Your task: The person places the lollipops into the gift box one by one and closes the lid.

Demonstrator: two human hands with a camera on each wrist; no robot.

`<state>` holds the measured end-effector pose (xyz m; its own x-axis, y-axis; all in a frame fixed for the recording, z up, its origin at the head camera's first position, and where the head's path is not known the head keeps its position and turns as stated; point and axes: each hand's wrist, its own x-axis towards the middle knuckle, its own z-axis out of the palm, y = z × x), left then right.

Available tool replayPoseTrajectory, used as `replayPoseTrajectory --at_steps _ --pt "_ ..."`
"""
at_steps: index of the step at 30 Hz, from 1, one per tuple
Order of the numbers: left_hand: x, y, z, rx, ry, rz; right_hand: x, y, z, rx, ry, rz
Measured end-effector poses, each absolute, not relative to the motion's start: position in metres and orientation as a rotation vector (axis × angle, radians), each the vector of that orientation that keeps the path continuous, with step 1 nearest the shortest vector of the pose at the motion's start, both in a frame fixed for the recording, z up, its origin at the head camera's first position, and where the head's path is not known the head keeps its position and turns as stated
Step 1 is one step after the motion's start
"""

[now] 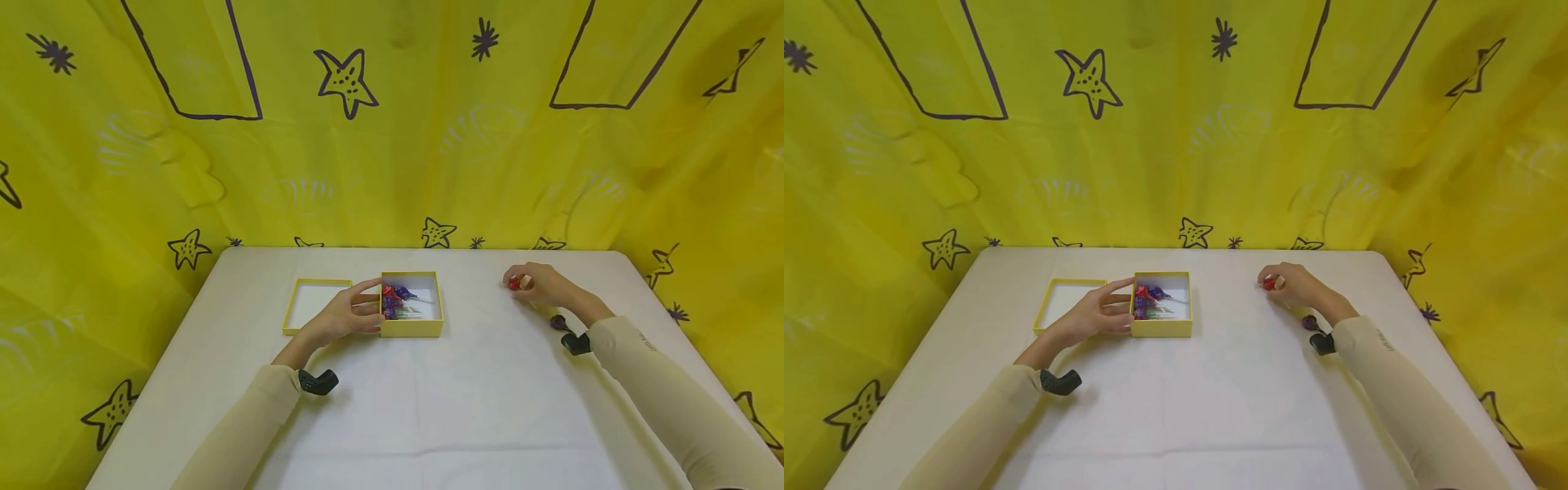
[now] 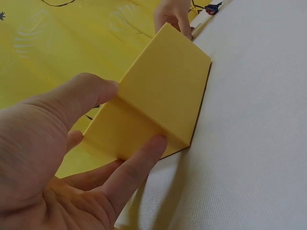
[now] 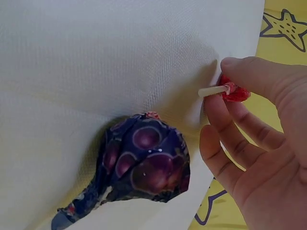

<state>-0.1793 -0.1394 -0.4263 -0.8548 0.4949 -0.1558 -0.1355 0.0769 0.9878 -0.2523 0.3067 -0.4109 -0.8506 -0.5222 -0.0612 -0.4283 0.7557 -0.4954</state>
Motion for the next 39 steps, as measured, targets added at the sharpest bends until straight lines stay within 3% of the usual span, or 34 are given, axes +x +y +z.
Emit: replayPoseTrajectory --at_steps 24,39 --pt "-0.176 -0.138 -0.426 0.388 1.950 1.788 -0.251 0.306 -0.413 -0.698 2.817 -0.744" --pt "-0.177 -0.139 -0.425 0.384 1.966 1.779 -0.249 0.283 -0.370 -0.933 2.718 -0.746"
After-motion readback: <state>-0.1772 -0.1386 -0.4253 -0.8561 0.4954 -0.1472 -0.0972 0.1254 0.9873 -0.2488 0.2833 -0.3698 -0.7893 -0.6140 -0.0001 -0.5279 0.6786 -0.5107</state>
